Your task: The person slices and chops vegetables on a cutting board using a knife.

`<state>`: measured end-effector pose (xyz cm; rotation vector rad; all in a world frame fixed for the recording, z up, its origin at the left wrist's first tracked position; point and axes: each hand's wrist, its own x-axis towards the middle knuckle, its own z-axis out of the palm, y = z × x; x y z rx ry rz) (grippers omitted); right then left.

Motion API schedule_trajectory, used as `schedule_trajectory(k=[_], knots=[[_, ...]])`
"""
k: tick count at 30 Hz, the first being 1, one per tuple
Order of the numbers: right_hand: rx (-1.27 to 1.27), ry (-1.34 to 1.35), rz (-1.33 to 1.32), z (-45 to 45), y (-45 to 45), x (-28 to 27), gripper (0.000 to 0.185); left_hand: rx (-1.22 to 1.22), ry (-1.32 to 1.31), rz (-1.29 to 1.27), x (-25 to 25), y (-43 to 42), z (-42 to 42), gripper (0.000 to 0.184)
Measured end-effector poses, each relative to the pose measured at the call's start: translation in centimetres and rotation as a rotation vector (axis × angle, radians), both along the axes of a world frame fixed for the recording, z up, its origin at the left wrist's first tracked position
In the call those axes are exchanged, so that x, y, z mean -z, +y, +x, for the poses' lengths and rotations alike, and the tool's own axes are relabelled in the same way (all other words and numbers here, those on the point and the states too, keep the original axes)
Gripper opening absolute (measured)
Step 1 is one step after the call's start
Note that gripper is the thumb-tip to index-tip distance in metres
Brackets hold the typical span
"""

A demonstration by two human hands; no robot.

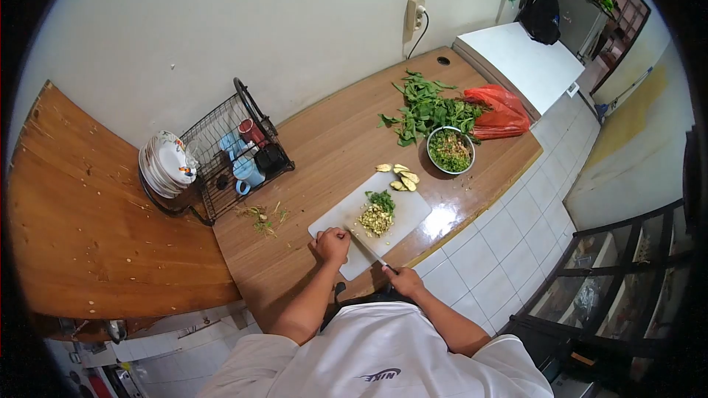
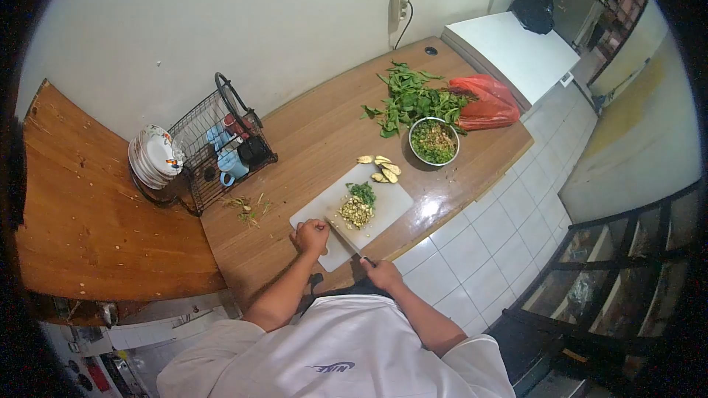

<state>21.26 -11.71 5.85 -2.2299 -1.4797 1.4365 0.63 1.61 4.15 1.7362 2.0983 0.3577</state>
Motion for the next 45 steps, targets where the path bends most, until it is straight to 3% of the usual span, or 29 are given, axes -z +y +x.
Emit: schedule_trajectory(k=[4, 6, 12, 21, 26, 34, 45], knots=[[0.034, -0.004, -0.057, -0.7, 1.5, -1.9, 0.08, 0.002, -0.001, 0.003, 0.1, -0.1, 0.0, 0.011], [0.011, 0.018, -0.21, -0.9, 2.6, -2.4, 0.078, -0.003, -0.018, 0.014, 0.5, -0.2, 0.2, 0.011], [-0.003, 0.016, 0.005, 0.4, -0.1, -0.5, 0.079, 0.009, -0.062, 0.006, 1.0, 0.0, -0.4, 0.013], [-0.038, 0.065, -0.094, 0.7, 0.0, -1.1, 0.077, 0.0, -0.027, -0.003, 0.6, -0.1, -0.3, 0.012], [-0.037, 0.026, -0.054, -0.3, 1.0, 1.3, 0.076, 0.011, -0.045, 0.015, 0.6, 0.0, -0.4, 0.011], [-0.013, 0.016, -0.119, 0.3, 1.3, -0.4, 0.076, 0.019, -0.064, 0.008, 0.6, -0.1, -0.7, 0.011], [-0.03, 0.071, -0.018, 0.3, -0.2, -0.2, 0.076, 0.028, -0.043, 0.039, 1.7, 0.1, -1.2, 0.01]])
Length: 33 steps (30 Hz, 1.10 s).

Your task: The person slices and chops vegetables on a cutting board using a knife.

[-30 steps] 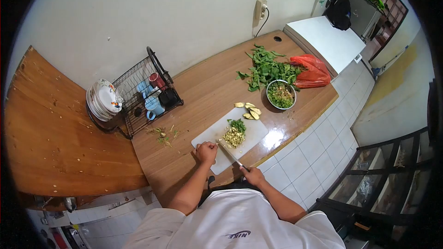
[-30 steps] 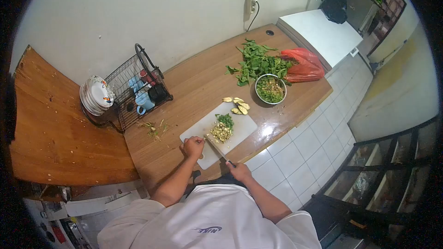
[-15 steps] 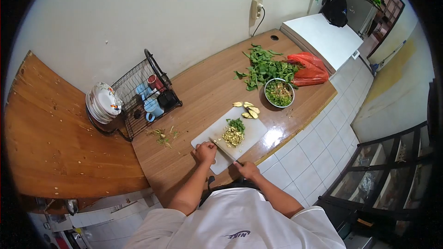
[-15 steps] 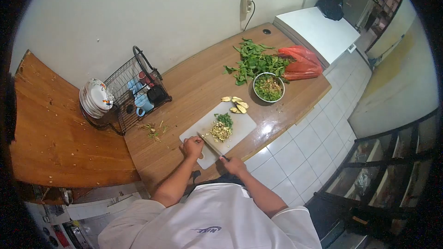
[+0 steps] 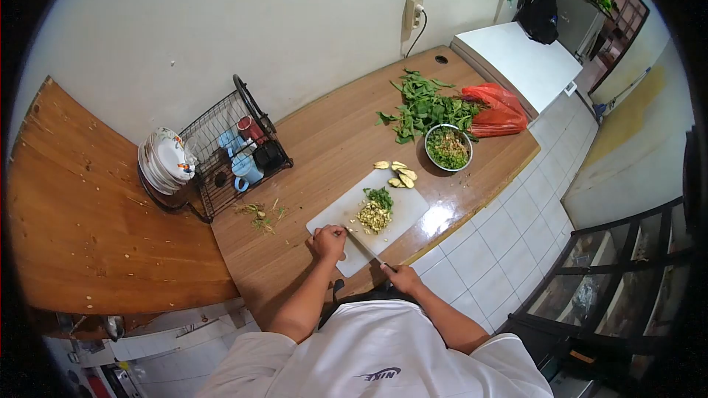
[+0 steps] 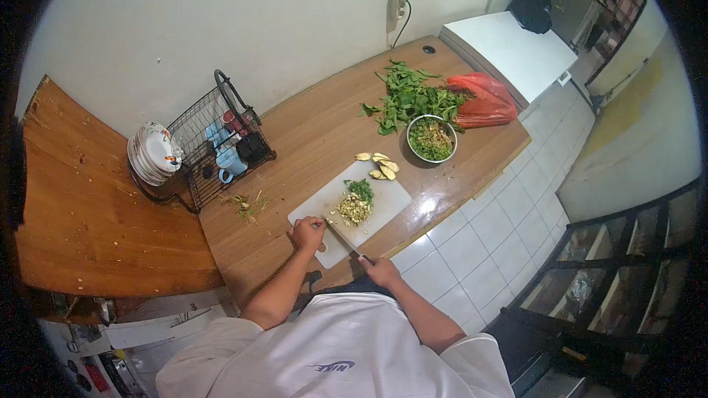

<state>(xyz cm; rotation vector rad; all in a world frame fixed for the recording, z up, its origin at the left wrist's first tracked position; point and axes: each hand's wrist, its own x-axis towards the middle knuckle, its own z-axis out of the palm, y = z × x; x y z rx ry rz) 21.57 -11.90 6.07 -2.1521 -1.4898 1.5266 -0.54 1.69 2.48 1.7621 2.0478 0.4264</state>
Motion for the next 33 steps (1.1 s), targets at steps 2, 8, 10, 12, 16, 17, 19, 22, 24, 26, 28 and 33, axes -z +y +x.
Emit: schedule_trajectory(k=[2, 8, 10, 12, 16, 17, 19, 22, 24, 26, 28, 33], knots=[[0.006, -0.013, -0.041, -0.4, 0.9, -0.5, 0.075, -0.002, -0.001, 0.0, 0.5, 0.2, 0.0, 0.009], [-0.002, -0.055, -0.013, -0.8, 2.3, -0.7, 0.075, 0.017, -0.037, -0.056, 0.1, 0.3, -0.4, 0.01], [0.008, -0.023, -0.012, -0.5, 1.6, 0.4, 0.075, 0.01, -0.008, -0.066, -1.1, -0.1, -0.1, 0.011], [0.026, -0.031, -0.012, -0.2, 0.7, 1.2, 0.075, 0.005, 0.018, -0.082, -1.3, -0.3, 0.1, 0.012], [0.003, 0.037, -0.078, 0.2, 0.3, -0.4, 0.075, -0.045, -0.018, 0.002, 0.2, -0.4, 0.0, 0.01], [-0.007, 0.018, -0.074, 0.2, 0.3, -0.3, 0.076, -0.054, -0.025, -0.006, 0.0, -0.3, 0.1, 0.009], [-0.015, 0.002, -0.07, 0.1, 0.5, 0.6, 0.077, -0.037, -0.006, -0.011, 0.0, -0.2, 0.0, 0.011], [-0.001, -0.063, -0.067, -0.6, 1.2, 1.0, 0.077, -0.019, 0.025, -0.027, 0.0, 0.0, -0.1, 0.014], [-0.009, -0.118, -0.103, -1.1, 2.0, 0.6, 0.074, -0.02, 0.036, -0.036, -0.2, 0.2, -0.1, 0.014], [-0.018, -0.136, -0.03, -1.2, 2.0, -0.2, 0.073, -0.006, -0.008, -0.095, -0.6, 0.2, -0.2, 0.016], [-0.025, -0.154, 0.042, -1.1, 1.8, -0.9, 0.071, -0.002, -0.002, -0.071, -0.4, 0.2, -0.5, 0.017], [-0.097, -0.303, 0.128, 0.7, 0.7, -2.8, 0.063, -0.092, -0.169, 0.077, -0.9, -0.6, -0.2, 0.011]])
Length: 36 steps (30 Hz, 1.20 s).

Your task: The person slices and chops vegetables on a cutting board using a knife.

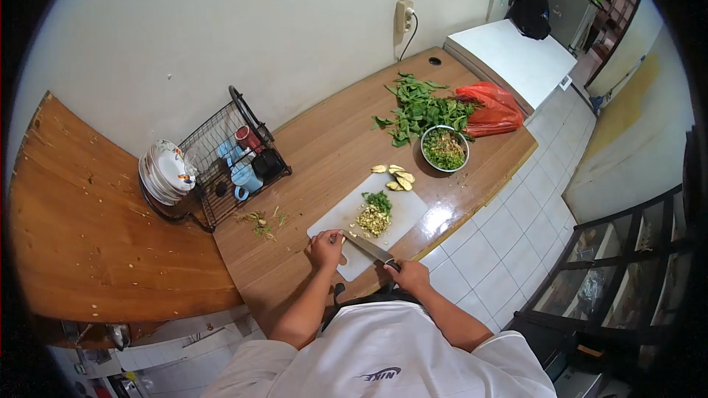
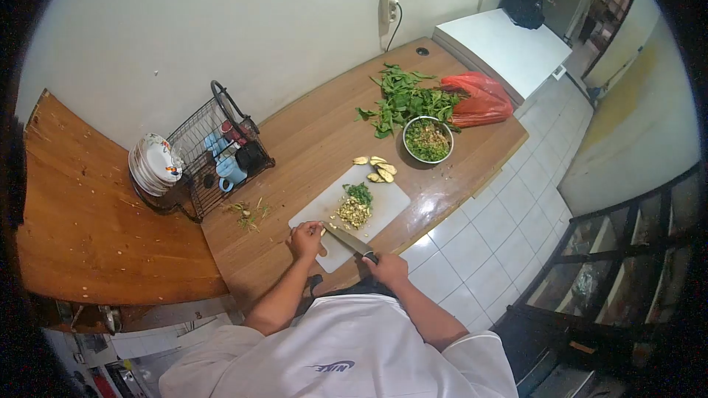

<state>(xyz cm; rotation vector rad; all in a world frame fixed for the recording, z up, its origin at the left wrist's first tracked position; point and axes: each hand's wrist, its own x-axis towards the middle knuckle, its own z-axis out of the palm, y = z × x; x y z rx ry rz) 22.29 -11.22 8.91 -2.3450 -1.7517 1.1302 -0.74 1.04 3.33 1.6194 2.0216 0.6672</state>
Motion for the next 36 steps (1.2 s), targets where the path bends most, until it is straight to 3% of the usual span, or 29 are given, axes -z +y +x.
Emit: schedule_trajectory(k=[2, 3, 5, 8, 21, 24, 27, 36], knots=[[-0.018, -0.046, 0.052, 0.4, -0.5, 0.3, 0.062, 0.11, -0.008, 0.141, -1.2, -0.3, 0.6, 0.006], [-0.042, -0.09, 0.105, 0.5, -0.8, 0.4, 0.06, 0.109, -0.007, 0.138, -2.2, -0.3, 1.0, 0.006], [-0.036, -0.1, 0.102, 0.7, -1.0, 0.5, 0.059, 0.344, 0.047, 0.08, -3.7, 0.1, 1.6, 0.005], [-0.016, -0.109, 0.105, 1.0, -1.2, 0.5, 0.058, 0.341, 0.132, 0.017, -0.4, 1.6, 2.1, 0.006], [0.058, 0.095, -0.015, 1.2, -2.0, 1.5, 0.067, 0.135, 0.139, 0.081, -2.1, 0.2, 0.1, 0.012], [0.141, 0.207, -0.118, 0.5, -0.5, 2.1, 0.07, 0.136, 0.2, 0.054, -1.7, -1.0, -0.7, 0.023], [0.21, 0.24, -0.109, 0.0, 0.6, 3.6, 0.073, 0.153, 0.157, -0.138, -1.7, -1.7, -1.0, 0.048], [0.126, 0.267, -0.09, 0.8, -2.3, 3.7, 0.077, 0.143, 0.182, -0.138, 0.1, -1.2, -0.1, 0.018]])
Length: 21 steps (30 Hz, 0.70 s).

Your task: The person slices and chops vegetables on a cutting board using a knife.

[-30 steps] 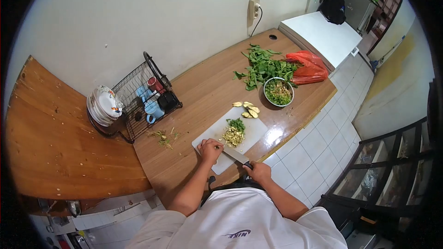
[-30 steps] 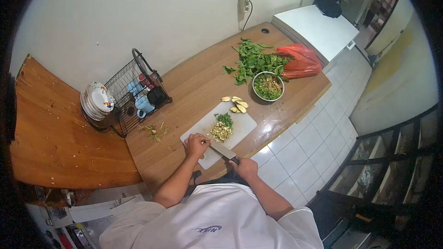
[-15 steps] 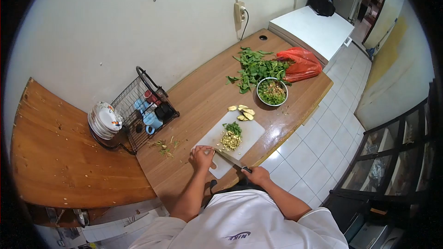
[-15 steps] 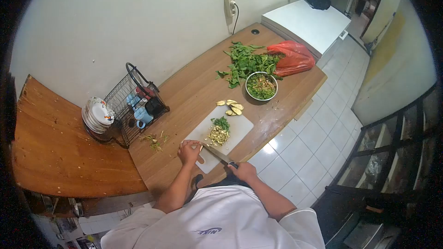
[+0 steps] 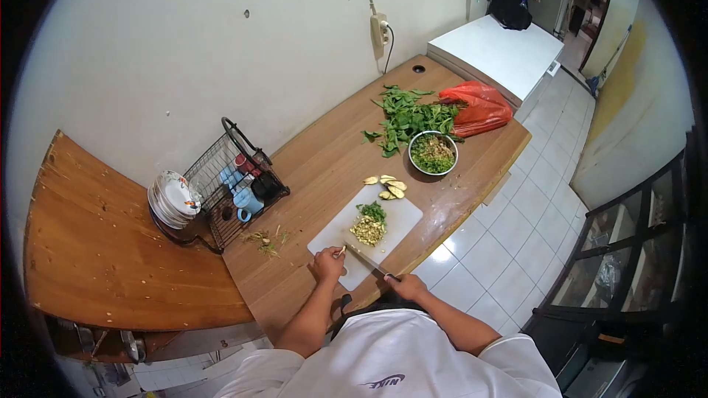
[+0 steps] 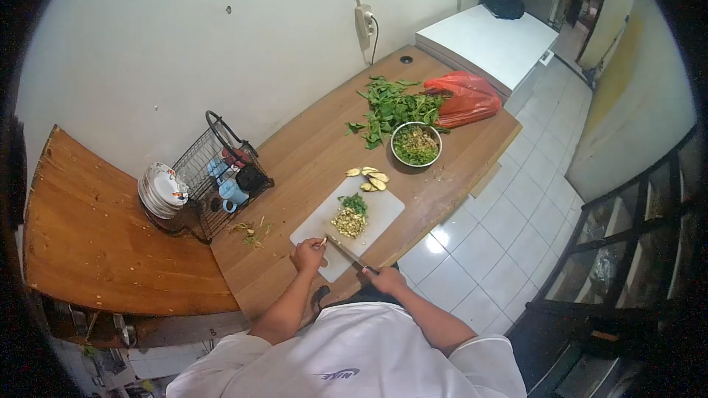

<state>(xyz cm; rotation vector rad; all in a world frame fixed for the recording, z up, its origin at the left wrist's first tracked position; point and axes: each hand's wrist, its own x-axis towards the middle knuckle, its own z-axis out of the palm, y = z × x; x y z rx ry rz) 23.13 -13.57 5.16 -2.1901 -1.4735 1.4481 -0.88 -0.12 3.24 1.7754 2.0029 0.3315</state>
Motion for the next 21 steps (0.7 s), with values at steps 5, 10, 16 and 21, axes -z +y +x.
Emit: schedule_trajectory(k=[5, 10, 16, 21], knots=[[0.008, 0.048, -0.004, 0.2, -0.6, -0.7, 0.075, -0.034, 0.057, 0.027, -0.3, -0.4, 0.6, 0.018], [-0.052, 0.035, -0.049, -0.4, 0.1, 0.6, 0.075, -0.031, 0.035, 0.027, -0.3, -0.1, 0.4, 0.017], [-0.044, -0.007, -0.07, -2.2, 2.5, -2.3, 0.081, -0.043, 0.058, -0.035, 0.1, 0.2, 0.2, 0.018], [-0.034, -0.024, -0.055, -2.3, 2.5, -0.7, 0.078, -0.067, 0.061, 0.011, -0.3, -0.2, 0.4, 0.016]])
